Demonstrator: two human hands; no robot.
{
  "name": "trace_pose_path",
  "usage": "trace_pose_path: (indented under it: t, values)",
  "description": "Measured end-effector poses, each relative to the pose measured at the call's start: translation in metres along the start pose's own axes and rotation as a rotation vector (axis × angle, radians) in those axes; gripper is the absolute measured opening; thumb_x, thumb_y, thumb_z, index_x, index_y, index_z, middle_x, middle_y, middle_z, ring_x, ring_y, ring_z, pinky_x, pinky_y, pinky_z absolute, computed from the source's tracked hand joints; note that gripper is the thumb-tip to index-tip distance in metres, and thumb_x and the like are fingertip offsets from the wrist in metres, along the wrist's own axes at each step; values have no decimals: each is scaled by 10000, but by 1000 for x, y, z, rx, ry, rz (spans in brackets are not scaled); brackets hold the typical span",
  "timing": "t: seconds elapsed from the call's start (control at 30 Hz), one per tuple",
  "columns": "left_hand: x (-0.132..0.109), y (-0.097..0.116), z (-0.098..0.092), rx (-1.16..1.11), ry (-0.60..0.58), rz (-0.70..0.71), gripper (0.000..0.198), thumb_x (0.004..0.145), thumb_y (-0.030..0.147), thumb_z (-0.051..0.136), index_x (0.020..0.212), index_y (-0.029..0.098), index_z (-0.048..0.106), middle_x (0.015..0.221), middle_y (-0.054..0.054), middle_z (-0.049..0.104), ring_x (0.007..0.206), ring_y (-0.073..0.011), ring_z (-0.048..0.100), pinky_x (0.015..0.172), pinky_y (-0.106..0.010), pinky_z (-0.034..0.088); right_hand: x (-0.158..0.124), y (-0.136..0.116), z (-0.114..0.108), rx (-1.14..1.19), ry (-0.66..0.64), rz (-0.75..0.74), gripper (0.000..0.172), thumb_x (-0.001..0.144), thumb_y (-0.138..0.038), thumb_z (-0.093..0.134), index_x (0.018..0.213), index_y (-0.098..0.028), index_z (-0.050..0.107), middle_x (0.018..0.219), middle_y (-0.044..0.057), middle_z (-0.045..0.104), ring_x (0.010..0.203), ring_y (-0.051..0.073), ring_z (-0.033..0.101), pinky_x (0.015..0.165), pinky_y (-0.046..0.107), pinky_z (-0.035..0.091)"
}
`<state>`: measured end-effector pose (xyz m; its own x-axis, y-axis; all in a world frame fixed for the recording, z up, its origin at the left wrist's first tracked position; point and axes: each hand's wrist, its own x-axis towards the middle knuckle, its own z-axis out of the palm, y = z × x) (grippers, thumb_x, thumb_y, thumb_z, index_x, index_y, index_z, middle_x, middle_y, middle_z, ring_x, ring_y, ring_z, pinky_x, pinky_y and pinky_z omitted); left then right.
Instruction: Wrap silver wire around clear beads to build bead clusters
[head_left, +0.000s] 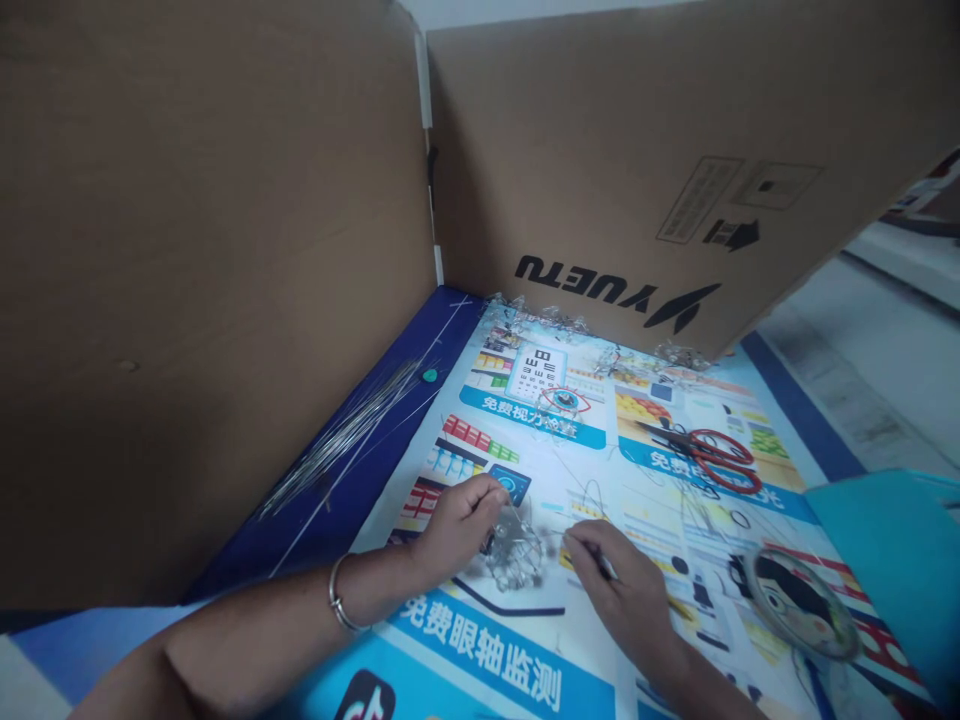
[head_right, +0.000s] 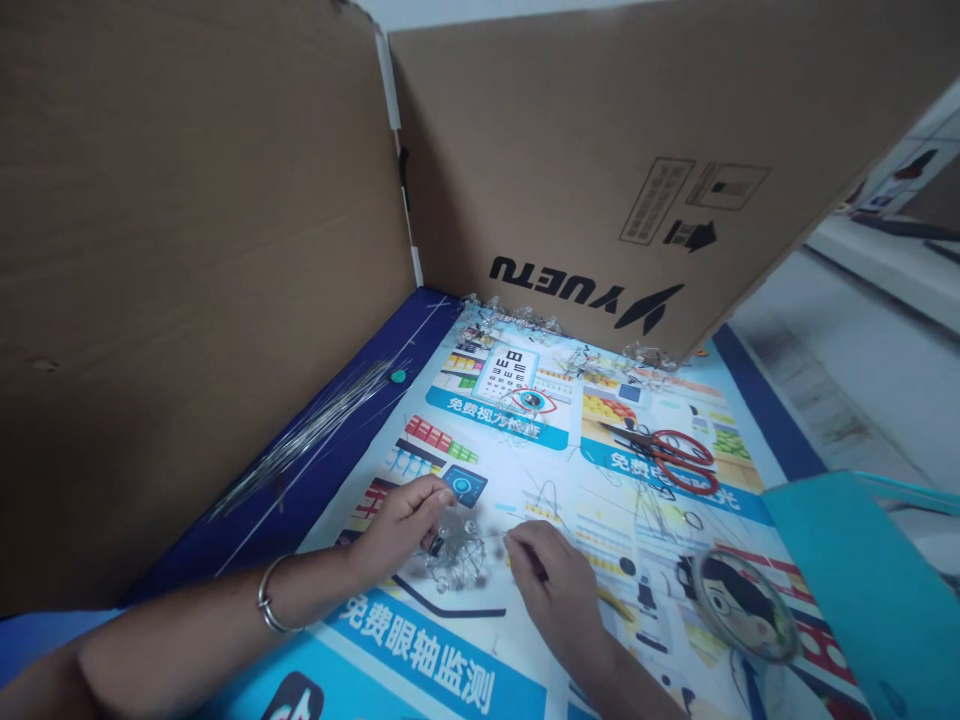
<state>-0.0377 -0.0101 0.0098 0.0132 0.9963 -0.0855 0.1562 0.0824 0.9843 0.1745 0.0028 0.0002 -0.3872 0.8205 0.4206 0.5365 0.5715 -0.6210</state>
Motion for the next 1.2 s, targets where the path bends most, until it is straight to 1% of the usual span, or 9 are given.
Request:
trace_pose_path:
  t: [0.3, 0.5, 0.6, 0.87, 1.2]
  values:
    - [1, -3, 1, -73, -6, -33, 257, 873, 362, 440, 756, 155, 540, 522, 59, 416, 451, -89, 413, 463, -193, 338, 1, 0, 0, -9, 16, 1, 104, 887, -237, 484, 817, -225, 560, 741, 11, 626, 632, 143, 590, 591, 240, 459]
    - [0, -1, 1, -96, -21, -33, 268, 864, 381, 465, 724, 160, 527, 531, 59, 421, 448, -85, 410, 456, -191, 338, 0, 2, 2, -28, 14, 7, 108, 889, -240, 481, 809, -225, 553, 733, 10, 621, 613, 138, 579, 581, 239, 456]
    - [0, -1, 1, -99, -23, -35, 266, 866, 381, 467, 736, 160, 538, 530, 58, 427, 450, -84, 411, 457, -189, 338, 0, 2, 2, -20, 7, 11, 102, 889, -244, 480, 817, -227, 551, 735, 7, 618, 613, 139, 576, 575, 242, 453]
    - [0, -2, 1, -95, -18, -37, 275, 862, 394, 466, 755, 157, 555, 517, 55, 436, 439, -88, 415, 460, -196, 341, 2, -1, 0, -9, 51, -22, 100, 886, -237, 480, 812, -230, 547, 731, 4, 612, 620, 141, 581, 588, 245, 458]
    - [0, 1, 0, -63, -36, -15, 269, 871, 366, 470, 727, 155, 553, 551, 46, 438, 497, -97, 444, 502, -199, 356, 0, 3, 3, 6, 17, -1, 94, 891, -244, 478, 836, -228, 552, 752, 17, 619, 647, 150, 586, 597, 253, 464]
